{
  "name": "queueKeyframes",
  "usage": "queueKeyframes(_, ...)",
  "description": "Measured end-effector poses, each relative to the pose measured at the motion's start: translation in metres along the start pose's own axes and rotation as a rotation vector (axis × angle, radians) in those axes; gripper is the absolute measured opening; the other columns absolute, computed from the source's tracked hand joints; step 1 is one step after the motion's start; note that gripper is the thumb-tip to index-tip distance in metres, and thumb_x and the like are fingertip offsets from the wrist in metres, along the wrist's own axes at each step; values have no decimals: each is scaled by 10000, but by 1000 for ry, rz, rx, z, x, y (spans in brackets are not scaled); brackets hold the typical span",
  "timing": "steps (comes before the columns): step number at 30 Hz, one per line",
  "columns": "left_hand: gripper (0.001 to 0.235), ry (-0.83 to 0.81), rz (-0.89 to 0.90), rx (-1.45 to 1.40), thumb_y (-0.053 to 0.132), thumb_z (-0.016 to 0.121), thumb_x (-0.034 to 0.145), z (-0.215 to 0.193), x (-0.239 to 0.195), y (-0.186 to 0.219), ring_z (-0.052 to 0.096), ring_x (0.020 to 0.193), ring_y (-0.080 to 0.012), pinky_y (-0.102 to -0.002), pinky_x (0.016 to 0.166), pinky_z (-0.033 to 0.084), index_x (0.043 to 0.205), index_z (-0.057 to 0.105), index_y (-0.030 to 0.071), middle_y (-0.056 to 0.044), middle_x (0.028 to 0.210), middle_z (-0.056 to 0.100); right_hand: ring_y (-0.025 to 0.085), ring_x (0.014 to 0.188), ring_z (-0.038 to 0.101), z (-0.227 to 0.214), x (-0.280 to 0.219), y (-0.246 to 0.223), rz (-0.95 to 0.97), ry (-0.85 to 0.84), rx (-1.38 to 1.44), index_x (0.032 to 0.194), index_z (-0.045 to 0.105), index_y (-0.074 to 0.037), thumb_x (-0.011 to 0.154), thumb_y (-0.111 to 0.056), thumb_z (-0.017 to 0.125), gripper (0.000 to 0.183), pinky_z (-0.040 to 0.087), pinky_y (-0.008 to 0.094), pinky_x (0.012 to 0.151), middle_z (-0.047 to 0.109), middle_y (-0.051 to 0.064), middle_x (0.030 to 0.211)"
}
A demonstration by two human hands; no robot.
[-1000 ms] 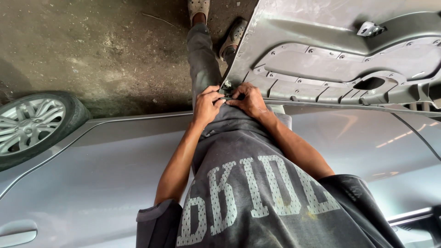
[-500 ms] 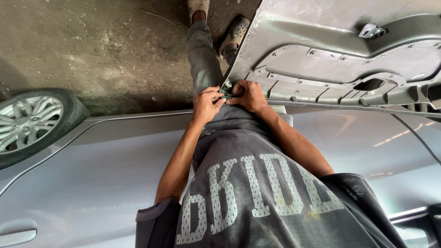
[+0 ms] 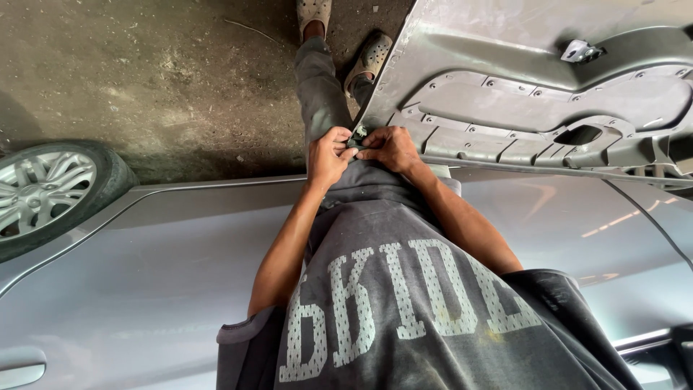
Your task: The person applies a white substance to a car door panel and then uses a tool to scrape and smooth the surface. They also handle a small container and a black trim piece, fitting it along the edge of the panel.
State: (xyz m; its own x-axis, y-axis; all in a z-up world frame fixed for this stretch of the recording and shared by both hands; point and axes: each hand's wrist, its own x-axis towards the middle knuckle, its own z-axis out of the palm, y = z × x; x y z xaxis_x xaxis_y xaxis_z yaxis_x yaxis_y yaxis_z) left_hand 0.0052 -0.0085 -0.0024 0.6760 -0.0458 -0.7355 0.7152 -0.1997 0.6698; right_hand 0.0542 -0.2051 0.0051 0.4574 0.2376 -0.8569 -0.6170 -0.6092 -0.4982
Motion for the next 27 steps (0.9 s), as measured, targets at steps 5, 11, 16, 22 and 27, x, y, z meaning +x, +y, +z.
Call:
queueKeyframes(5, 549, 44, 74, 26, -49, 817, 768, 3, -5, -3, 767, 867, -247, -329, 746, 632, 1283, 631, -22, -210, 1098, 737, 171, 775, 735, 2, 1, 0, -3, -62, -114, 1002, 798, -78, 731, -282, 921, 362, 582, 338, 735, 784, 59, 867)
queueKeyframes(11, 429, 13, 100, 25, -55, 789, 799, 4, -5, -7, 793, 887, -239, -326, 748, 640, 1212, 676, -25, -188, 1079, 774, 228, 860, 742, 0, 5, 2, -12, -74, -188, 1025, 790, -75, 730, -328, 920, 410, 579, 359, 783, 780, 96, 948)
queueKeyframes(16, 439, 18, 88, 60, -29, 814, 800, 1, -6, -3, 794, 891, -246, -326, 744, 638, 1220, 684, -21, -193, 1053, 775, 257, 915, 730, 8, 13, 6, -55, -139, -272, 1031, 782, -67, 772, -288, 892, 358, 571, 367, 804, 767, 104, 1004)
queueKeyframes(22, 435, 9, 70, 48, -12, 826, 805, -3, -6, 0, 794, 884, -252, -329, 747, 637, 1218, 690, -20, -192, 1035, 775, 225, 898, 700, 2, 8, -6, -32, -166, -173, 1027, 762, -47, 750, -248, 903, 370, 553, 357, 796, 734, 95, 957)
queueKeyframes(27, 439, 20, 117, 32, -15, 825, 795, -2, -2, -9, 788, 896, -253, -328, 759, 643, 1212, 688, -26, -202, 1095, 764, 203, 887, 643, 3, 11, 7, -100, -187, -65, 993, 740, -33, 777, -194, 889, 308, 522, 356, 786, 663, 82, 943)
